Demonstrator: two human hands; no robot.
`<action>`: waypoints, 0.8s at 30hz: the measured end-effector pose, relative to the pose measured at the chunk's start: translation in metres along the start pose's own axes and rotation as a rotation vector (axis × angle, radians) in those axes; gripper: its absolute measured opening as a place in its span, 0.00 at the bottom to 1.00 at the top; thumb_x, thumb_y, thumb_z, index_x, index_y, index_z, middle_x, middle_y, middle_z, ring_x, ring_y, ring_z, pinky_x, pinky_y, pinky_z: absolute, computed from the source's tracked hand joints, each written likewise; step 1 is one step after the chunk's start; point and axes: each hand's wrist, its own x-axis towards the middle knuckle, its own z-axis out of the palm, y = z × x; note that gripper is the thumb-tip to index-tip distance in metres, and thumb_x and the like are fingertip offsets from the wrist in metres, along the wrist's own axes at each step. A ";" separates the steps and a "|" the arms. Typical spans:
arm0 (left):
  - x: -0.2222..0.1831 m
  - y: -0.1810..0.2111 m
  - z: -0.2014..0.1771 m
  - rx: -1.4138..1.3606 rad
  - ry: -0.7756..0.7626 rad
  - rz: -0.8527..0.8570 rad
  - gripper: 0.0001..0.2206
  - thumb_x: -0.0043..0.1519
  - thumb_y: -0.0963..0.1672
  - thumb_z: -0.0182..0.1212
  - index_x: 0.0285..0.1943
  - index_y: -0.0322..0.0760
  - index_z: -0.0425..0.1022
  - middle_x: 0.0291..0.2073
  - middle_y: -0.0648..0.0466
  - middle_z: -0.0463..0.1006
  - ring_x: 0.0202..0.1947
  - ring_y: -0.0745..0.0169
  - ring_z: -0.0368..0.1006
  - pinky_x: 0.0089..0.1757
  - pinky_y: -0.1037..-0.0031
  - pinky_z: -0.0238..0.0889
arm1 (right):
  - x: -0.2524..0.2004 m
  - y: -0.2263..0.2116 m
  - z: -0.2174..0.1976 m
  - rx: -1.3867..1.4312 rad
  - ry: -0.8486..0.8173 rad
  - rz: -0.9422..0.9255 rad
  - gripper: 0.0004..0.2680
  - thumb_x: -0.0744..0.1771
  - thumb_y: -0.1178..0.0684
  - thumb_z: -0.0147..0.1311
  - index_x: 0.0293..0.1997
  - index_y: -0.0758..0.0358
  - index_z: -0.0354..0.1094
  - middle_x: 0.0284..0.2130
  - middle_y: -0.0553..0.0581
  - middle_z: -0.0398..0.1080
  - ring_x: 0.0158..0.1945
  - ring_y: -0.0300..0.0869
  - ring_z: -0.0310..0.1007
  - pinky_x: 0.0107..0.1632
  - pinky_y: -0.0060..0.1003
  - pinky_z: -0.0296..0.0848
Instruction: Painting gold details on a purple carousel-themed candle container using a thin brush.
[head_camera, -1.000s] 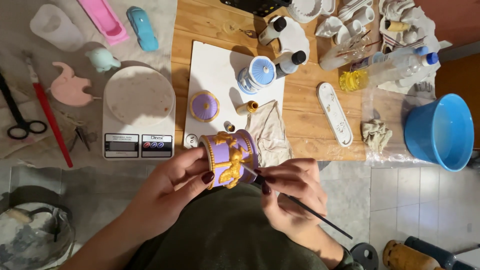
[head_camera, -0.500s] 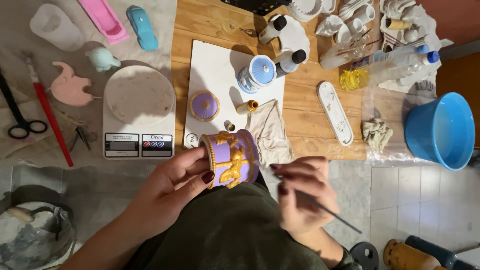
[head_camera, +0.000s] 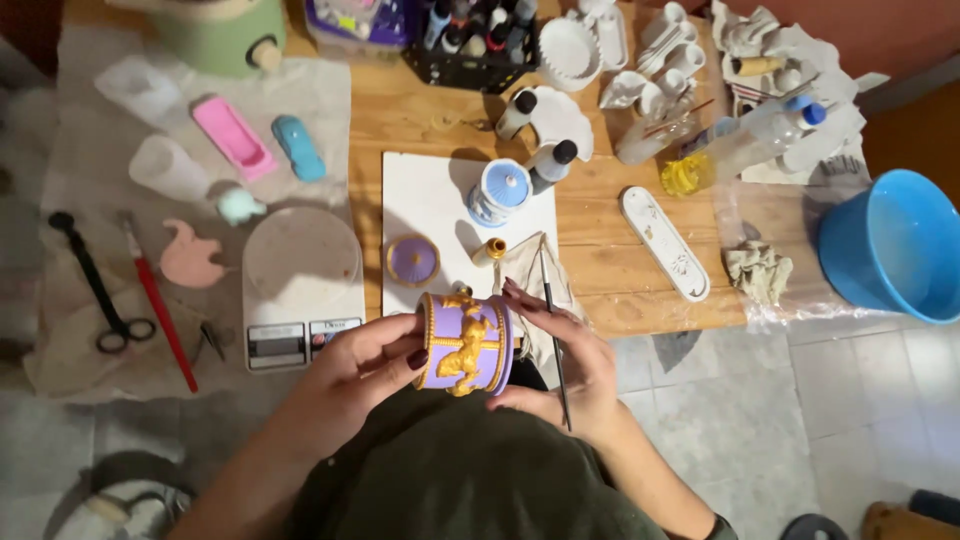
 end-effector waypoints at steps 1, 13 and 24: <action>0.001 0.000 0.001 0.001 0.017 -0.005 0.20 0.67 0.41 0.54 0.67 0.26 0.69 0.54 0.49 0.81 0.52 0.65 0.75 0.52 0.73 0.68 | 0.001 0.001 0.000 0.012 0.021 -0.020 0.35 0.57 0.54 0.77 0.70 0.65 0.58 0.65 0.67 0.68 0.71 0.57 0.68 0.75 0.55 0.65; 0.005 0.084 0.077 1.385 0.363 0.883 0.42 0.38 0.50 0.82 0.61 0.29 0.68 0.47 0.42 0.75 0.47 0.37 0.71 0.52 0.48 0.62 | 0.016 0.002 0.022 0.919 0.347 0.225 0.37 0.60 0.59 0.73 0.77 0.69 0.50 0.66 0.65 0.63 0.69 0.51 0.64 0.73 0.48 0.61; 0.014 0.004 0.036 0.906 0.604 0.626 0.39 0.41 0.44 0.80 0.63 0.32 0.67 0.53 0.45 0.79 0.50 0.54 0.81 0.50 0.67 0.73 | 0.006 0.017 0.008 0.688 0.442 0.303 0.27 0.67 0.57 0.60 0.74 0.65 0.48 0.65 0.61 0.62 0.66 0.50 0.68 0.68 0.46 0.66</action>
